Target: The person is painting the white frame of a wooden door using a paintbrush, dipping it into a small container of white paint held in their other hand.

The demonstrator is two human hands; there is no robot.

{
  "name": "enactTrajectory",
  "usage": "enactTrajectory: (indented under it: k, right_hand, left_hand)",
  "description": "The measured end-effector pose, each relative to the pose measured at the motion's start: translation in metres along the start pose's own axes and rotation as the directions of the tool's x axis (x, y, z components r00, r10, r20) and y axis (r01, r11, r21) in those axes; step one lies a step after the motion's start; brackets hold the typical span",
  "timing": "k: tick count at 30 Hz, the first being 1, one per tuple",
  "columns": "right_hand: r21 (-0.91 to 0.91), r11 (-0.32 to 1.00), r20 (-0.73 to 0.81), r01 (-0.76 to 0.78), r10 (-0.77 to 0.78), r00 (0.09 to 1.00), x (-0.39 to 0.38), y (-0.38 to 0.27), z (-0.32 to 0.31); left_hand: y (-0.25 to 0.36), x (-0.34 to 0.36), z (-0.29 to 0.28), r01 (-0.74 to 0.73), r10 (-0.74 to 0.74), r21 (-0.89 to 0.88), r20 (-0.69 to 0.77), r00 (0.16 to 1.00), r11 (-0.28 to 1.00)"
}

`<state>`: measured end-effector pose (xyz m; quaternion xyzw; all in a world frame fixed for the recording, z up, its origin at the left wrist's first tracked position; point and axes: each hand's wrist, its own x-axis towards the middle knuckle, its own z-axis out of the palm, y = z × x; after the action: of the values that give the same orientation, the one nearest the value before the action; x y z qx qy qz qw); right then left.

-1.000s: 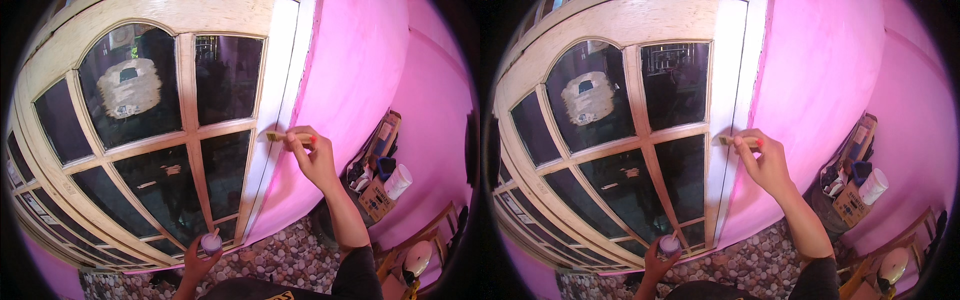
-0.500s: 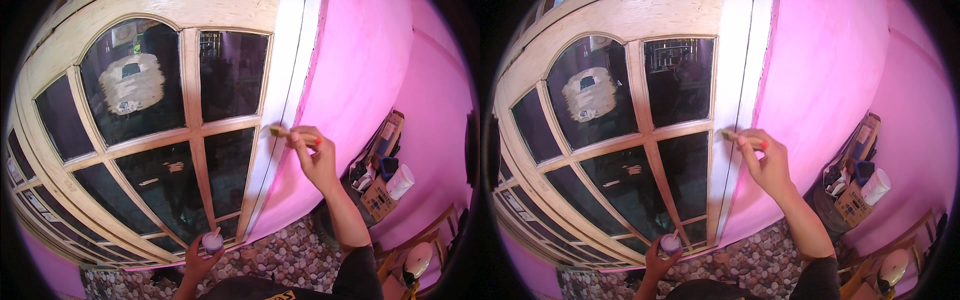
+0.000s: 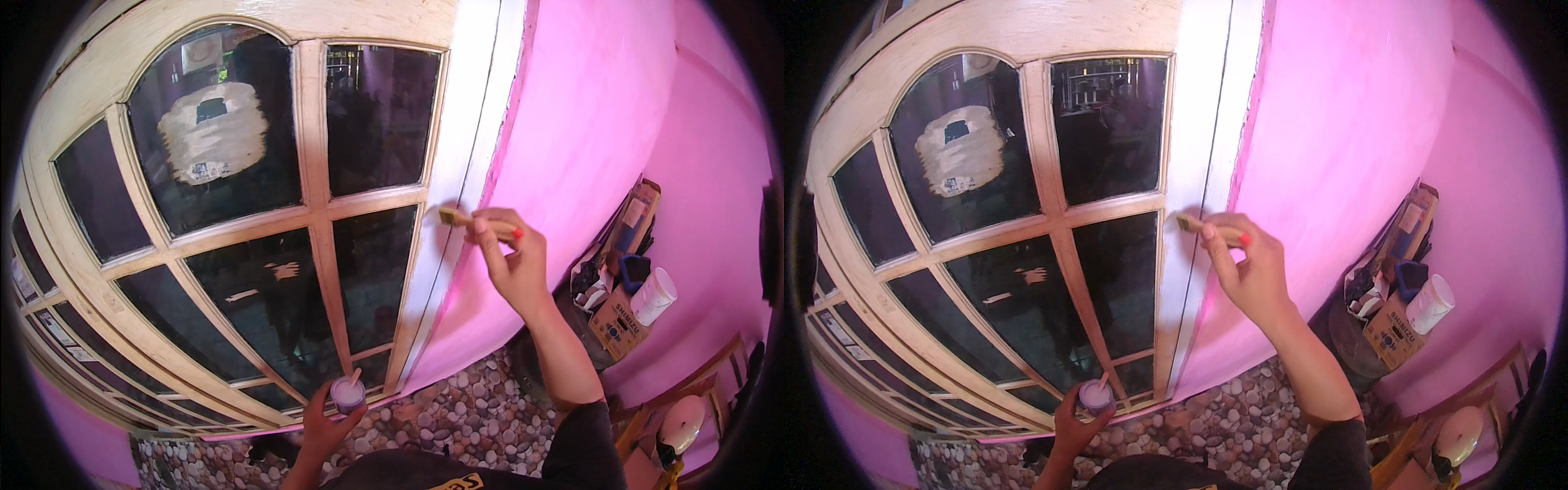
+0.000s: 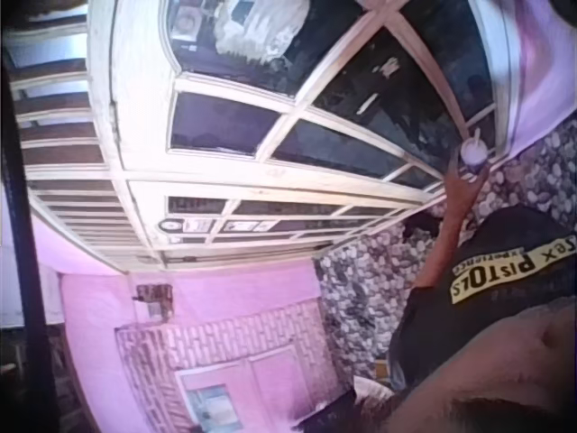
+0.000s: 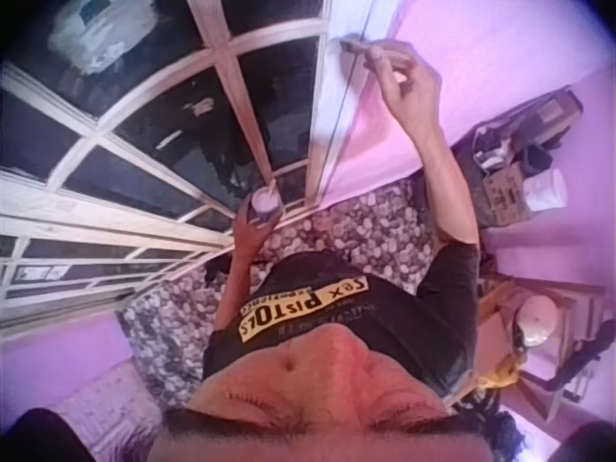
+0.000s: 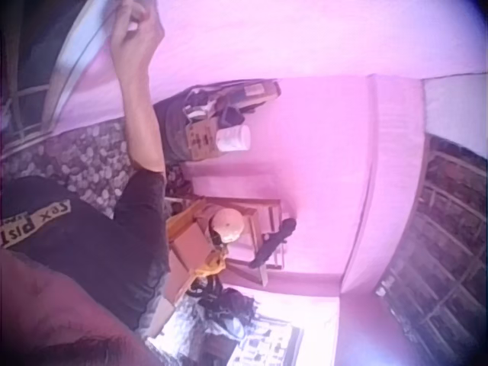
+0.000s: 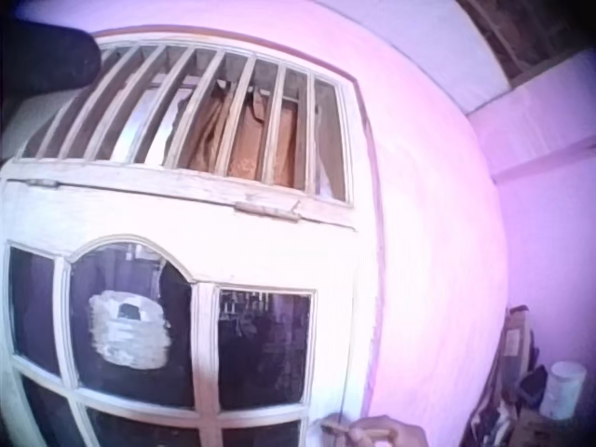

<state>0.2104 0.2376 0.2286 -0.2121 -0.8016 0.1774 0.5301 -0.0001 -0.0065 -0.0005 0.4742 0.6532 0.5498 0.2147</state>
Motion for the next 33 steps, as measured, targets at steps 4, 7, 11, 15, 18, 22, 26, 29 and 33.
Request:
enactTrajectory:
  k: [4,7,11,15,18,22,26,29,33]
  right_hand:
    - [0.040,0.990,-0.133,0.132,-0.125,0.983,0.003,-0.008,-0.006]
    - [-0.012,0.993,-0.104,0.116,-0.116,0.988,-0.014,-0.006,-0.005]
    - [-0.025,0.999,0.006,-0.034,0.034,0.999,-0.022,0.002,0.004]
    - [0.041,0.996,-0.103,0.079,-0.074,0.992,0.000,0.005,0.003]
    - [0.032,0.990,-0.191,0.139,-0.131,0.973,0.001,-0.008,-0.003]
    - [-0.029,0.996,-0.069,0.089,-0.091,0.993,-0.025,-0.001,-0.002]
    - [-0.068,0.993,0.079,-0.095,0.100,0.992,-0.040,0.014,0.009]
    - [-0.067,0.997,0.000,-0.040,0.041,0.999,-0.028,0.013,0.011]
    - [0.021,0.991,-0.168,0.134,-0.128,0.977,-0.013,0.003,0.003]
  left_hand:
    - [-0.005,-0.002,0.000,-0.022,0.023,0.009,-0.041,0.999,1.000]
    - [-0.012,-0.004,0.001,-0.015,0.015,-0.002,-0.055,0.998,1.000]
    - [-0.011,-0.003,-0.001,-0.021,0.022,0.023,-0.044,0.999,0.999]
    - [0.000,0.000,-0.002,0.005,-0.005,0.008,-0.022,1.000,1.000]
    - [-0.004,-0.001,-0.002,-0.005,0.005,0.003,-0.050,0.999,1.000]
    - [-0.012,-0.001,-0.002,-0.002,0.002,0.000,-0.041,0.999,1.000]
    - [-0.012,-0.001,-0.002,-0.006,0.006,0.002,-0.048,0.999,1.000]
    - [-0.018,-0.001,-0.004,0.006,-0.006,0.010,-0.049,0.999,1.000]
    - [-0.017,-0.001,-0.003,-0.012,0.013,0.034,-0.053,0.999,0.999]
